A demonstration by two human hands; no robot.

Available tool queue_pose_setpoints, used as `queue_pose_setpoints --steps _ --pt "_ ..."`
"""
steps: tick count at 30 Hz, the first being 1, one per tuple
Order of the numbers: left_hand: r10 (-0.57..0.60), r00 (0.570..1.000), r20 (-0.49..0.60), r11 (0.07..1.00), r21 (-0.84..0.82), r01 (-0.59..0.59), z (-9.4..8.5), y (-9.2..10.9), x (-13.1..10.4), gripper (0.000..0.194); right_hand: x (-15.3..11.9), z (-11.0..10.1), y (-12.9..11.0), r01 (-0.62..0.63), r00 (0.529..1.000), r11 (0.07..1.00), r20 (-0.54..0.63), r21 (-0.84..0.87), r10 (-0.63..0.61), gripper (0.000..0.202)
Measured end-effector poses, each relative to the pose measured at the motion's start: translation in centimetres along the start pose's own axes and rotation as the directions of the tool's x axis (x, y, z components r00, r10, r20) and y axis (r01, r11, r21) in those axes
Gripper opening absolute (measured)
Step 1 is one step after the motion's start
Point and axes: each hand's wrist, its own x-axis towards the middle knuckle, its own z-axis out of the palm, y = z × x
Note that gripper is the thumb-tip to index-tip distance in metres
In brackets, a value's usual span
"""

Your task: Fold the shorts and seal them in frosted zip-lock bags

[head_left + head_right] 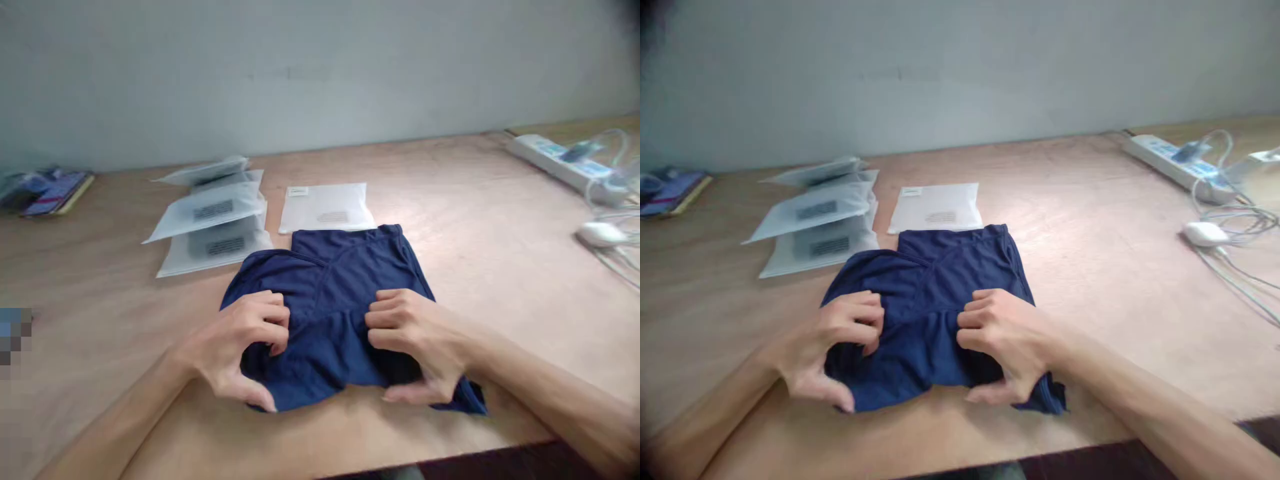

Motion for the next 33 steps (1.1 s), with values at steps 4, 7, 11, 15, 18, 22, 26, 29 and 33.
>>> queue_pose_setpoints --steps 4,7,11,15,18,22,26,29,33 --pt "-0.028 0.995 0.095 1.0 -0.005 0.029 -1.0 1.1 -0.5 0.049 0.2 -0.7 -0.2 -0.02 0.998 1.0 0.054 0.003 0.019 0.023" --pt "-0.046 0.987 0.157 0.999 0.026 0.042 -1.4 1.4 -0.6 0.028 0.2 -1.1 -0.3 -0.043 0.997 0.998 0.06 0.043 0.041 0.023" --pt "-0.025 0.985 0.17 1.0 -0.008 0.027 -1.7 1.1 -0.6 0.017 0.1 -1.7 -0.2 -0.108 0.991 0.981 0.091 0.162 0.094 0.022" --pt "0.023 0.987 0.156 0.987 -0.158 0.002 -2.5 0.3 -0.6 0.015 -0.2 -2.2 -0.2 -0.175 0.98 0.956 0.13 0.233 0.148 0.025" --pt "0.04 0.988 0.147 0.969 -0.245 -0.003 -3.1 -0.1 -0.7 0.02 -0.2 -2.2 -0.4 -0.188 0.974 0.954 0.166 0.232 0.152 0.035" --pt "0.034 0.99 0.138 0.963 -0.27 0.004 -3.4 -0.2 -0.6 0.022 0.1 -2.2 -0.5 -0.157 0.978 0.962 0.169 0.223 0.12 0.023" --pt "0.065 0.989 0.135 0.952 -0.305 -0.021 -3.4 -0.3 -0.4 0.021 0.3 -2.8 -0.3 -0.152 0.982 0.938 0.155 0.311 0.108 0.021" --pt "0.086 0.986 0.139 0.929 -0.368 -0.029 -3.5 -0.7 -0.4 0.019 0.1 -3.9 0.2 -0.177 0.977 0.882 0.189 0.436 0.103 0.016" --pt "0.049 0.981 0.19 0.844 -0.533 0.061 -3.6 -1.6 -1.3 0.014 -0.6 -5.1 1.0 -0.391 0.918 0.68 0.316 0.62 0.24 0.021"
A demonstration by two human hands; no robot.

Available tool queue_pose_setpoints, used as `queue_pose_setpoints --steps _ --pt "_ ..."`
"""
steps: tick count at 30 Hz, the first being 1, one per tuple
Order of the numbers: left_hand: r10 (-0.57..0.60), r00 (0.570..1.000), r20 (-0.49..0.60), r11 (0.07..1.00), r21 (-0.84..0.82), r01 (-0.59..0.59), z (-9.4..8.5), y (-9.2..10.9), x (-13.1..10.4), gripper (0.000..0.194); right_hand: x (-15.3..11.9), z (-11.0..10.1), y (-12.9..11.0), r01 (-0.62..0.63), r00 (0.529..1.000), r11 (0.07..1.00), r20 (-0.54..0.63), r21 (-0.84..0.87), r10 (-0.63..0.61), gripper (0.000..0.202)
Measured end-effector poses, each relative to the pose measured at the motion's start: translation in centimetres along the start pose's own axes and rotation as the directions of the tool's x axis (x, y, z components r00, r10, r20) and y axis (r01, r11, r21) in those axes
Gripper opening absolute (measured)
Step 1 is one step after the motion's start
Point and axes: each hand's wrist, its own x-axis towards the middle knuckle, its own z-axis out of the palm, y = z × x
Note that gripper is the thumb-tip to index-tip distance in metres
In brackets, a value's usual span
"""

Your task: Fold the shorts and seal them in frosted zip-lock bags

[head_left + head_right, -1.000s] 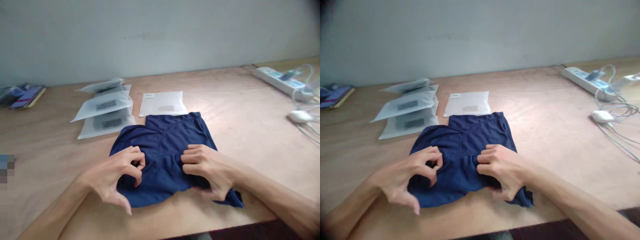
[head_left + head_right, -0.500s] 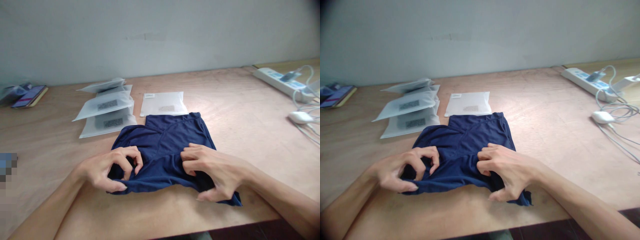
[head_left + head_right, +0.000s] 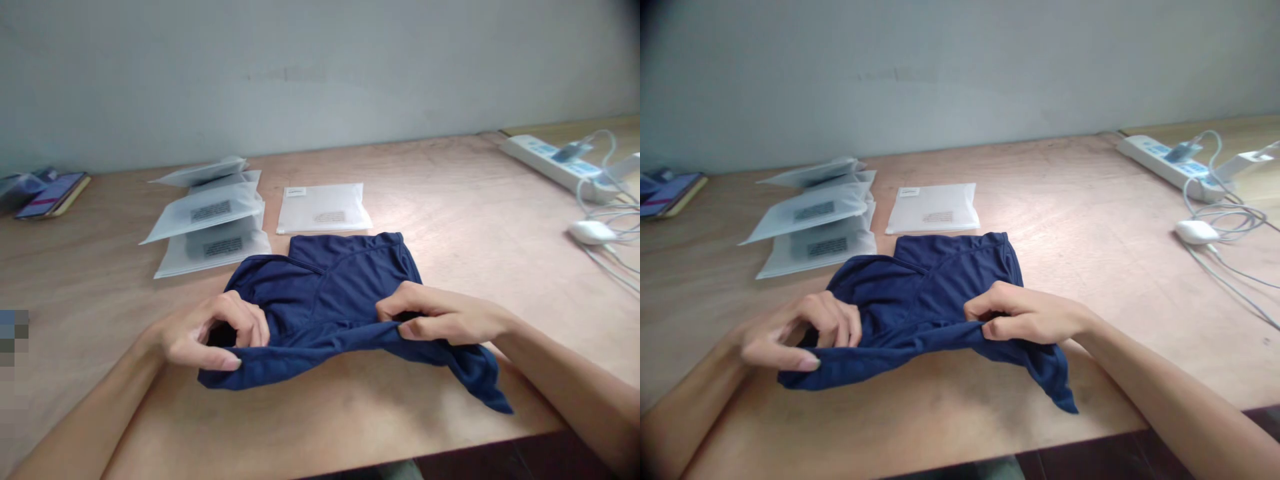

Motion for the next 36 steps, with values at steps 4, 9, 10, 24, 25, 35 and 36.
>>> queue_pose_setpoints --steps 4,9,10,24,25,35,36 --pt "-0.072 0.963 -0.26 0.98 -0.197 0.02 0.5 -0.7 -1.2 0.027 -0.6 -0.5 0.9 -0.08 0.997 0.934 0.027 0.349 0.076 0.028" --pt "-0.15 0.717 -0.681 0.946 -0.309 -0.096 1.4 -0.7 -0.9 0.042 -0.4 -0.9 1.5 0.054 0.98 0.736 -0.177 0.675 0.09 0.03" --pt "-0.16 0.659 -0.735 0.942 -0.312 -0.119 1.3 -0.7 -0.6 0.042 -0.2 -1.1 1.6 0.092 0.959 0.714 -0.254 0.695 0.124 0.032" --pt "0.045 0.339 -0.94 0.977 0.113 0.183 -0.1 -2.3 0.7 0.054 1.2 -0.7 2.2 0.162 0.393 0.882 -0.849 0.442 0.353 0.049" --pt "0.092 0.36 -0.928 0.93 0.209 0.302 -0.1 -2.5 0.7 0.046 1.4 -0.6 2.5 0.136 0.348 0.912 -0.881 0.387 0.322 0.05" --pt "0.378 0.614 -0.693 0.358 0.721 0.594 1.0 -1.8 1.1 0.047 1.2 -0.9 5.0 -0.483 0.316 0.808 -0.928 -0.338 -0.199 0.053" --pt "0.375 0.649 -0.662 0.339 0.75 0.569 1.2 -1.6 1.1 0.053 1.2 -0.8 4.7 -0.503 0.319 0.773 -0.915 -0.386 -0.248 0.05"
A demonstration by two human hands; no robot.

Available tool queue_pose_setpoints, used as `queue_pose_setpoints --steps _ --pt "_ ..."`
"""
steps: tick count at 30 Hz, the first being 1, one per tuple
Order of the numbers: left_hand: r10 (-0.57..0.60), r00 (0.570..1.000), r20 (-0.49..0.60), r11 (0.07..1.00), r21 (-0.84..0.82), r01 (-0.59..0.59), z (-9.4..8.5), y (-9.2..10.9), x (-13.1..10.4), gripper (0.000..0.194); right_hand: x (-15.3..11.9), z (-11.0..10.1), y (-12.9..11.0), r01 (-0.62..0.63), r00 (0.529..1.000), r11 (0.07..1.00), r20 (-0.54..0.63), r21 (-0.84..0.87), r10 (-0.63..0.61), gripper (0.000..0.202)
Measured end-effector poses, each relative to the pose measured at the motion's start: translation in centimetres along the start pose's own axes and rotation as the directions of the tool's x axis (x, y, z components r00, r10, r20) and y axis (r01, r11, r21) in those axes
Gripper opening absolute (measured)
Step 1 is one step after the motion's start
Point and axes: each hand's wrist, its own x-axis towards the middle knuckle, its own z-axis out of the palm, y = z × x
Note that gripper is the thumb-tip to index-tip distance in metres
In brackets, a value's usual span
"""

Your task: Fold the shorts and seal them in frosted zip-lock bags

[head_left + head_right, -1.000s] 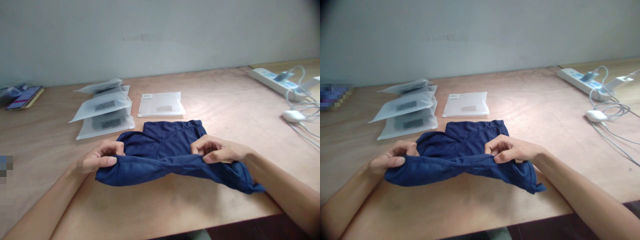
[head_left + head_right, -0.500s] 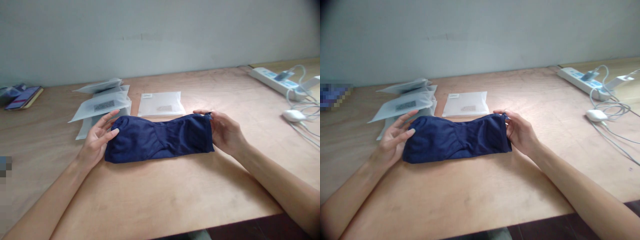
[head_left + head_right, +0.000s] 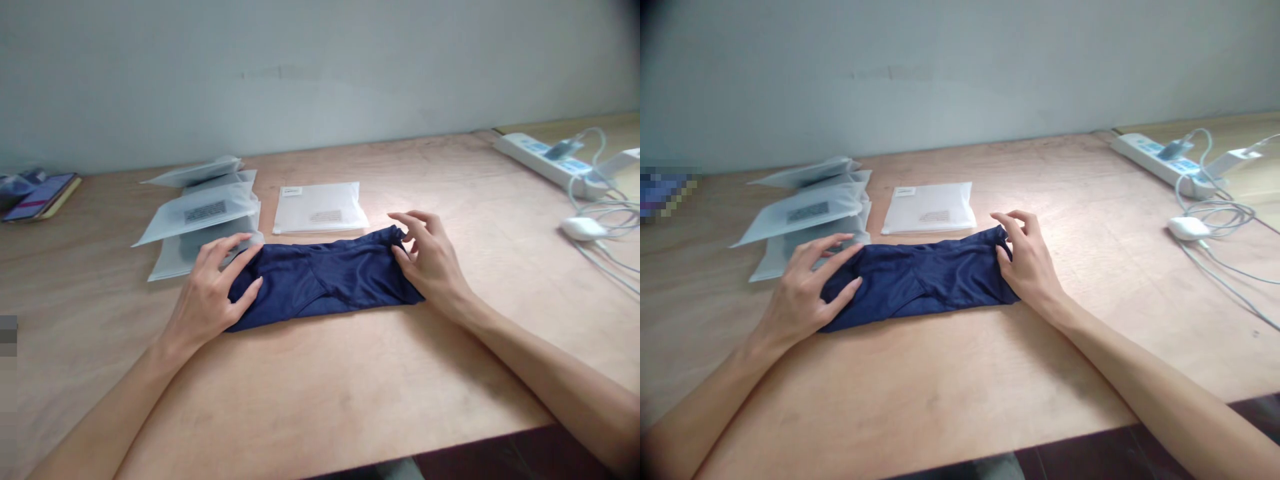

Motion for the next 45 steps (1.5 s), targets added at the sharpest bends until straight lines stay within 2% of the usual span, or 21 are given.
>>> queue_pose_setpoints --steps 3,5,8,10,12,14,17,19,35,38,41,43,45 --pt "0.125 0.983 0.132 0.992 -0.023 -0.123 0.1 0.7 -0.1 0.064 -0.5 -0.6 -1.3 0.179 0.977 0.976 -0.09 -0.125 -0.191 0.037" --pt "0.156 0.963 0.218 0.988 -0.023 -0.155 0.6 1.2 -0.3 0.062 -1.3 -1.0 -2.5 0.337 0.929 0.936 -0.126 -0.105 -0.349 0.035" --pt "0.143 0.945 0.295 0.99 -0.034 -0.14 1.3 1.6 -0.5 0.061 -2.7 -0.8 -4.3 0.482 0.875 0.876 0.019 0.025 -0.483 0.045" --pt "0.142 0.942 0.305 0.99 -0.042 -0.135 1.5 1.6 -0.6 0.063 -3.4 -0.3 -5.1 0.532 0.834 0.847 0.157 0.024 -0.529 0.05" --pt "0.142 0.943 0.3 0.99 -0.048 -0.134 1.5 1.6 -0.6 0.063 -3.6 0.3 -5.2 0.546 0.808 0.837 0.281 -0.028 -0.518 0.056" --pt "0.142 0.943 0.3 0.99 -0.049 -0.133 1.5 1.5 -0.7 0.063 -3.4 0.8 -4.6 0.514 0.82 0.851 0.354 -0.109 -0.45 0.06" --pt "0.14 0.941 0.309 0.99 -0.039 -0.134 1.4 1.4 -0.7 0.062 -2.7 1.0 -3.1 0.404 0.868 0.891 0.396 -0.208 -0.3 0.061" --pt "0.141 0.939 0.314 0.99 -0.037 -0.136 1.5 1.4 -0.7 0.061 -2.4 1.0 -2.2 0.367 0.875 0.903 0.414 -0.225 -0.252 0.061" --pt "0.135 0.934 0.331 0.991 -0.058 -0.122 1.3 1.2 -0.6 0.059 -2.4 0.7 -1.9 0.369 0.867 0.899 0.435 -0.235 -0.242 0.065" --pt "0.132 0.932 0.339 0.991 -0.057 -0.12 1.3 1.1 -0.6 0.06 -2.3 0.5 -2.1 0.332 0.878 0.923 0.421 -0.194 -0.228 0.062" --pt "0.129 0.93 0.344 0.991 -0.069 -0.112 1.4 1.1 -0.7 0.06 -1.9 0.3 -2.2 0.26 0.898 0.963 0.383 -0.068 -0.215 0.051" --pt "0.131 0.931 0.339 0.991 -0.078 -0.111 1.4 1.1 -0.8 0.06 -1.5 0.2 -2.1 0.214 0.927 0.977 0.314 0.011 -0.206 0.042" --pt "0.136 0.933 0.334 0.99 -0.079 -0.116 1.4 1.0 -0.8 0.06 -1.1 0.2 -1.8 0.181 0.963 0.983 0.204 0.004 -0.178 0.036"
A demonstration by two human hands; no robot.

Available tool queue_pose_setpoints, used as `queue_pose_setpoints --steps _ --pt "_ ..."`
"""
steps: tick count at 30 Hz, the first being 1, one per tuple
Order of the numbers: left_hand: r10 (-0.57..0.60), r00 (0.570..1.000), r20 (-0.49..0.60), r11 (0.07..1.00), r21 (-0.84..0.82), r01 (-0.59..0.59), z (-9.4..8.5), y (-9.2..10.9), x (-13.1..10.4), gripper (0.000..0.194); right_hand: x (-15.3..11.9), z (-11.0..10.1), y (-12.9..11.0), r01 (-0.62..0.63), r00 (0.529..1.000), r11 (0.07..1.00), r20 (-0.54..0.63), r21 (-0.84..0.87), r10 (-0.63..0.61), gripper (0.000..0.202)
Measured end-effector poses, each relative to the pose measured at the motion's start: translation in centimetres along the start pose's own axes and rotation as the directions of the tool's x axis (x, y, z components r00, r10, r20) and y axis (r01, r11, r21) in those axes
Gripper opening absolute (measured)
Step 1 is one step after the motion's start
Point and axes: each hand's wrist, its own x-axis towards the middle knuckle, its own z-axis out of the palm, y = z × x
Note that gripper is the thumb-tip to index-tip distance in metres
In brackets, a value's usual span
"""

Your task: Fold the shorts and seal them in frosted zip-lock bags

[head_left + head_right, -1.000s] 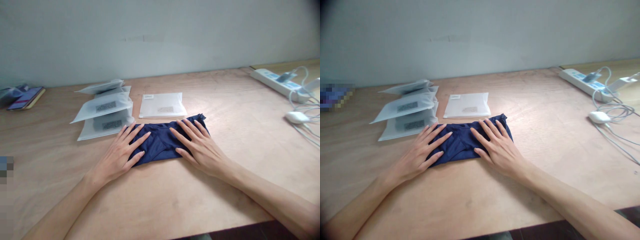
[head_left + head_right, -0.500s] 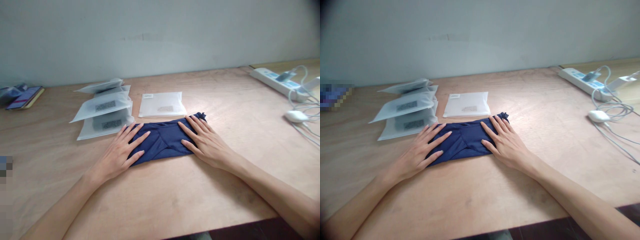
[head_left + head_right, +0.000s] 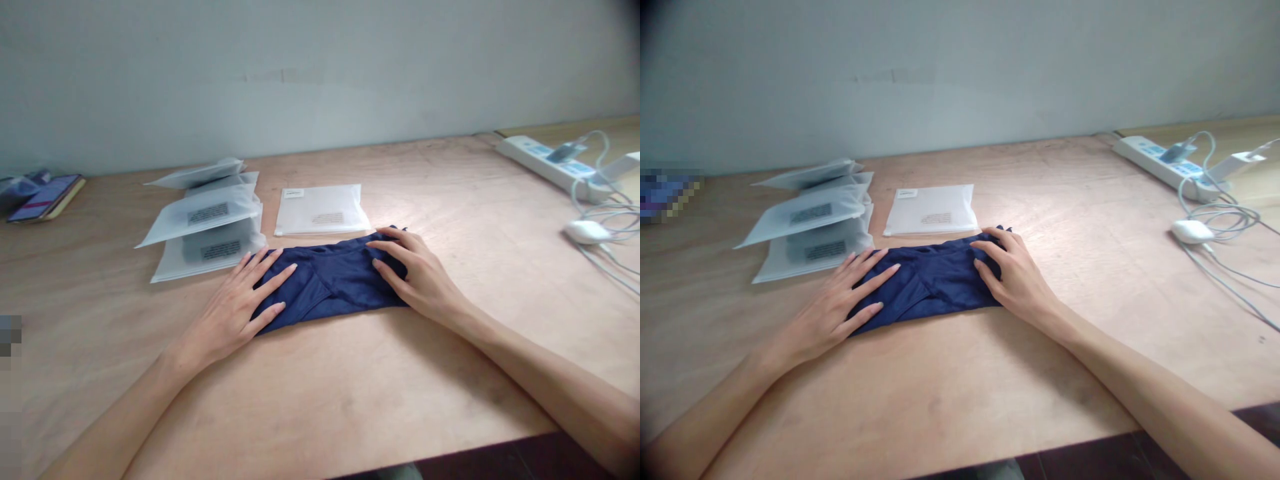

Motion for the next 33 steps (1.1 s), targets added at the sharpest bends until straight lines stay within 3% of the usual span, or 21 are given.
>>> queue_pose_setpoints --steps 4,8,14,21,24,27,30,33 --pt "0.004 1.0 -0.008 1.0 0.018 -0.004 0.1 0.0 -0.1 0.06 0.3 -0.1 0.5 -0.134 0.985 0.963 -0.136 -0.233 0.105 0.048" --pt "0.001 1.0 -0.018 0.999 0.032 -0.001 0.2 0.1 -0.1 0.059 0.4 -0.2 0.8 -0.231 0.973 0.89 -0.096 -0.393 0.21 0.068" --pt "0.011 1.0 -0.023 0.999 0.033 -0.01 0.3 0.0 0.0 0.059 0.3 0.1 0.9 -0.157 0.988 0.977 -0.007 -0.147 0.157 0.052" --pt "0.013 0.998 -0.054 0.997 -0.071 -0.017 -0.2 0.5 0.1 0.053 0.3 -0.1 0.8 -0.13 0.984 0.992 -0.12 0.003 0.129 0.056" --pt "0.043 0.996 -0.084 0.988 -0.142 -0.055 -0.7 0.8 0.0 0.051 0.5 -0.3 0.8 -0.194 0.962 0.972 -0.17 0.129 0.215 0.062" --pt "0.082 0.994 -0.077 0.988 -0.128 -0.092 -1.0 0.8 -0.1 0.055 0.7 -0.7 0.5 -0.32 0.902 0.815 -0.108 0.484 0.419 0.075" --pt "0.093 0.995 -0.038 0.993 -0.073 -0.096 -0.8 0.7 0.0 0.059 0.9 -1.4 -0.3 -0.383 0.844 0.458 0.102 0.802 0.527 0.084" --pt "0.094 0.995 -0.02 0.995 -0.033 -0.094 -0.5 0.8 0.0 0.061 1.1 -2.0 -1.2 -0.413 0.806 0.187 0.263 0.891 0.53 0.081"
